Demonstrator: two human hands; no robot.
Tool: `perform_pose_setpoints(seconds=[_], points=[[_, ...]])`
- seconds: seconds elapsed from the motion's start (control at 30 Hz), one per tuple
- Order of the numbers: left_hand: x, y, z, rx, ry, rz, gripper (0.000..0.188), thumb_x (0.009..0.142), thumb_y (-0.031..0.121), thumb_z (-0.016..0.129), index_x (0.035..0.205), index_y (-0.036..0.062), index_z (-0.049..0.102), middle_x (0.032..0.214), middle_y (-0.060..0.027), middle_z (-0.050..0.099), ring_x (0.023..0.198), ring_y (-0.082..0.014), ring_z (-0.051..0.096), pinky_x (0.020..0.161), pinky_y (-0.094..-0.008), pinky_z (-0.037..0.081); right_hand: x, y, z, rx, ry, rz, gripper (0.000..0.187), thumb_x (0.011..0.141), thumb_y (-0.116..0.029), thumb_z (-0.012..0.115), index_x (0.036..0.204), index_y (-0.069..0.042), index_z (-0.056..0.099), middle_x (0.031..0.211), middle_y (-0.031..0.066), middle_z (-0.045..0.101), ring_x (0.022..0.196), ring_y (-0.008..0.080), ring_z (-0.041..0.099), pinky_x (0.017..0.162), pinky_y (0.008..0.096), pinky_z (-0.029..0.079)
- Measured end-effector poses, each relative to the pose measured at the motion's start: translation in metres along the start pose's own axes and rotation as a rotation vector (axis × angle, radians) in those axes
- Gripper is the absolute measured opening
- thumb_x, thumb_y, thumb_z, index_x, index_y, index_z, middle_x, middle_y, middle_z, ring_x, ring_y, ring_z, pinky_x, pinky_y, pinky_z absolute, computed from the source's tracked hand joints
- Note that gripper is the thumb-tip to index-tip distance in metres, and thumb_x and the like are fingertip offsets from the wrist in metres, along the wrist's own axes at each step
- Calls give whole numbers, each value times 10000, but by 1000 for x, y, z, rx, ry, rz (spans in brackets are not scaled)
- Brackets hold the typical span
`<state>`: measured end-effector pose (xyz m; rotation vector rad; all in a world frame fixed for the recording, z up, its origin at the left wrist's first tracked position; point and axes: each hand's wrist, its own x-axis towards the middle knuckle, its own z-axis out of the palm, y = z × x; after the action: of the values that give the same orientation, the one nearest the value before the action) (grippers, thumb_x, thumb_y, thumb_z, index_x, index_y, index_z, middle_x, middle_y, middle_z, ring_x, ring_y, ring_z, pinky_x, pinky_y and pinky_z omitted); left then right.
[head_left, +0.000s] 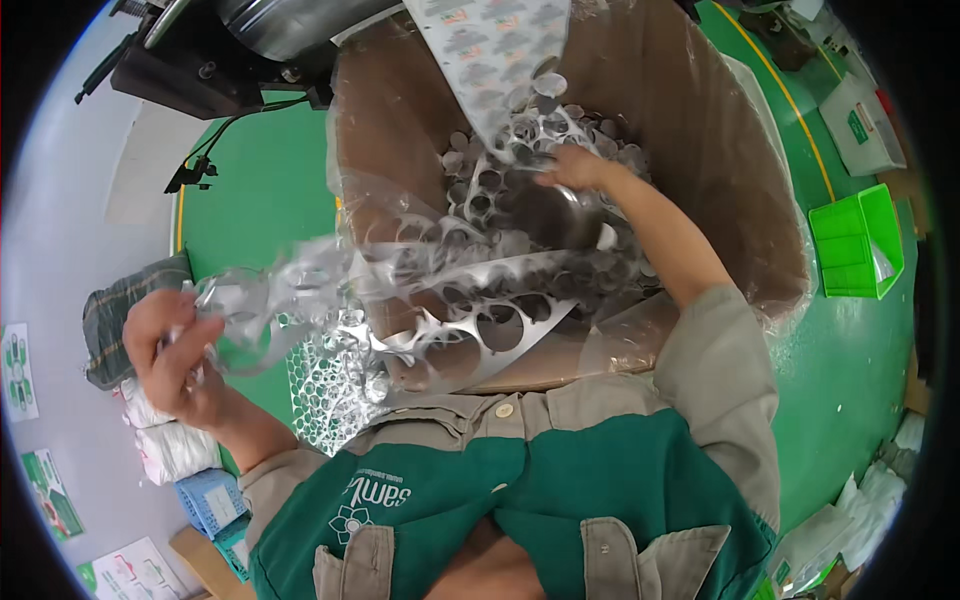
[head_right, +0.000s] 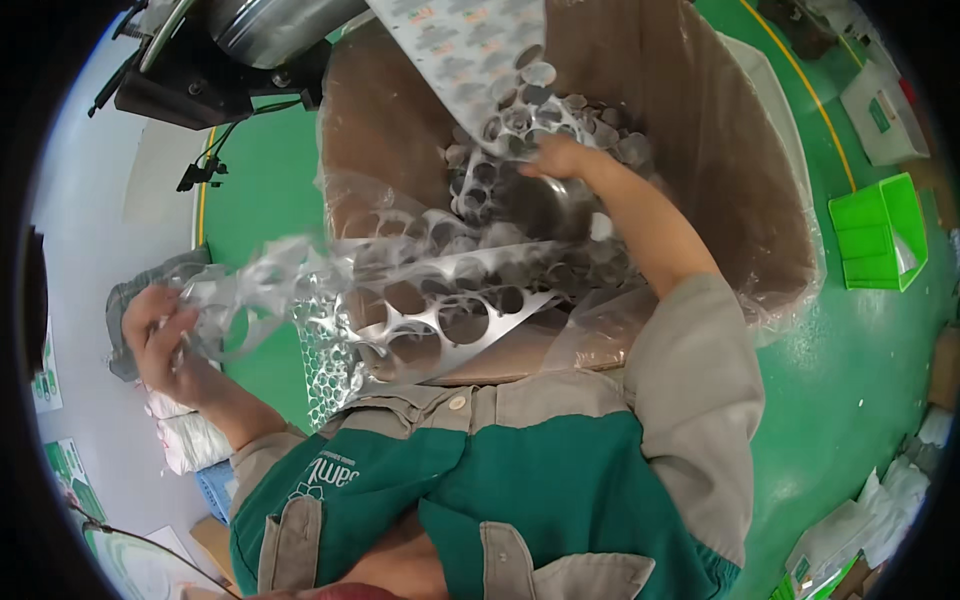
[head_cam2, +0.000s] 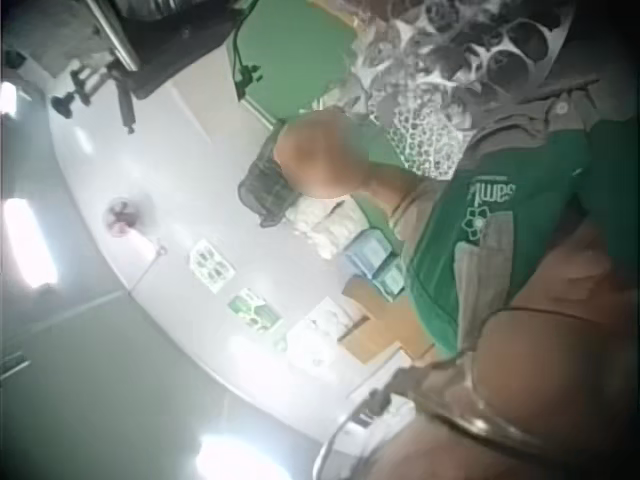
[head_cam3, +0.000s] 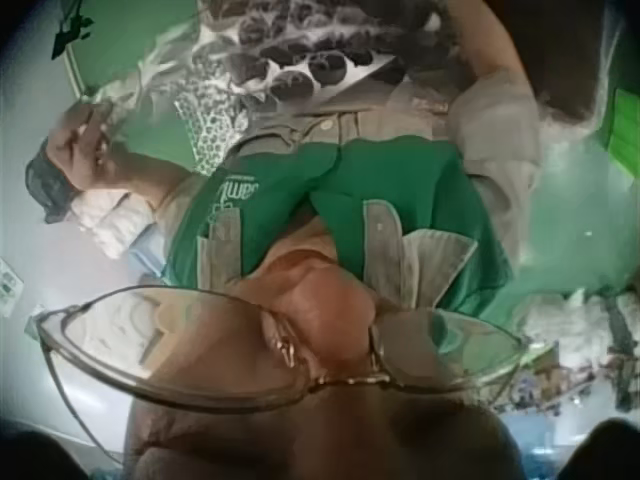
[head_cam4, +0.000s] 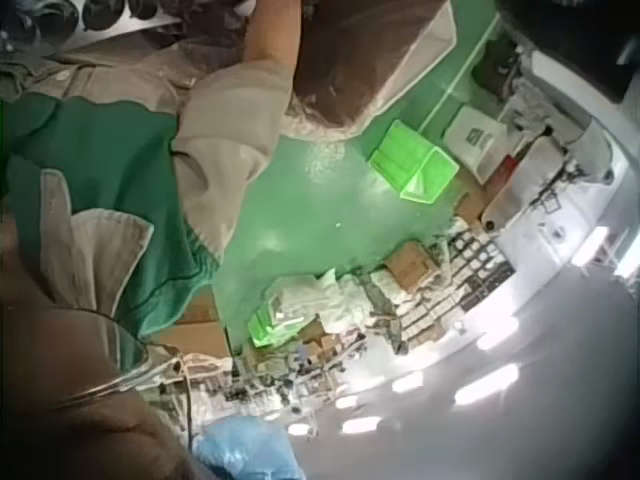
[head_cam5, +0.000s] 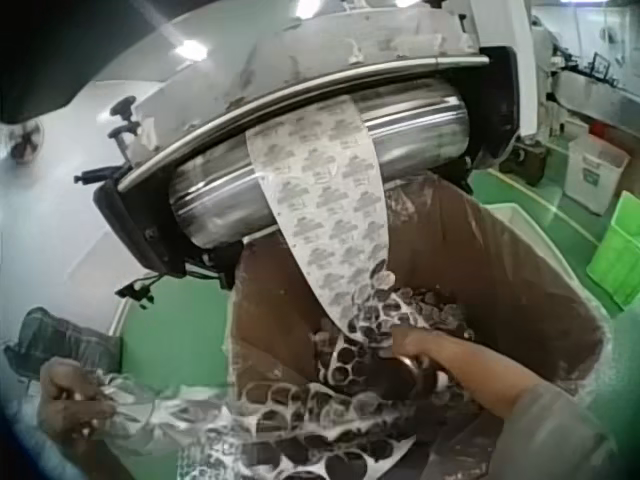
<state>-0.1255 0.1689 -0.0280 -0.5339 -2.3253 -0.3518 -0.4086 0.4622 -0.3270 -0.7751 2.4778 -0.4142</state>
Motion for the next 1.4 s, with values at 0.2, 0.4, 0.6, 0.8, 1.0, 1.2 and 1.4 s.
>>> perform_pose_setpoints(seconds=[0.2,0.4,0.6,0.8,1.0,1.2,1.4], points=[[-8,-30,43,-222,-626,-523,410,744,35,572,1151,51,523,1123,-125,527,931,-224,546,781,-277,428,-12,22,4,-329,-9,-150,389,708,-223,625,1073,-106,557,1010,187,594,977,339,563,800,413,460],[-31,-50,71,-829,-223,-885,508,834,94,525,1291,-42,350,1108,-134,543,759,-113,547,595,-203,432,-60,-55,-128,807,388,-385,446,801,-253,625,1156,-14,501,938,43,598,905,95,536,764,252,443],[-12,-54,46,-939,-5,-916,553,846,156,512,1325,-22,300,819,-62,572,535,-81,491,442,-175,388,-44,-35,-90,1726,-205,-535,370,870,-277,537,1165,-58,491,1085,58,573,954,154,570,807,319,483],[-4,-61,12,-852,202,-877,528,862,208,509,1318,12,331,701,37,499,540,14,395,441,-120,295,-4,72,68,-234,-54,97,573,667,-307,670,1114,15,515,1090,211,562,993,344,552,833,395,446],[-3,-43,51,-880,82,-914,453,889,198,474,1301,42,370,696,49,454,575,-7,369,488,-129,255,-41,19,-48,-227,-214,-51,597,643,-368,688,1082,12,548,1083,187,575,923,310,579,788,357,459],[19,-27,56,-942,167,-846,419,895,167,493,1279,31,395,764,-10,563,596,-22,496,485,-139,377,-74,-70,-140,1449,-1,-814,407,871,-263,546,1196,-34,457,1041,80,599,923,150,599,786,303,509],[9,-51,7,-949,482,-594,477,887,282,494,1265,5,400,965,-68,554,840,-91,530,753,-228,462,-25,-25,-23,654,-152,-121,500,782,-363,621,1126,-19,504,1047,132,576,970,228,560,806,338,461]])
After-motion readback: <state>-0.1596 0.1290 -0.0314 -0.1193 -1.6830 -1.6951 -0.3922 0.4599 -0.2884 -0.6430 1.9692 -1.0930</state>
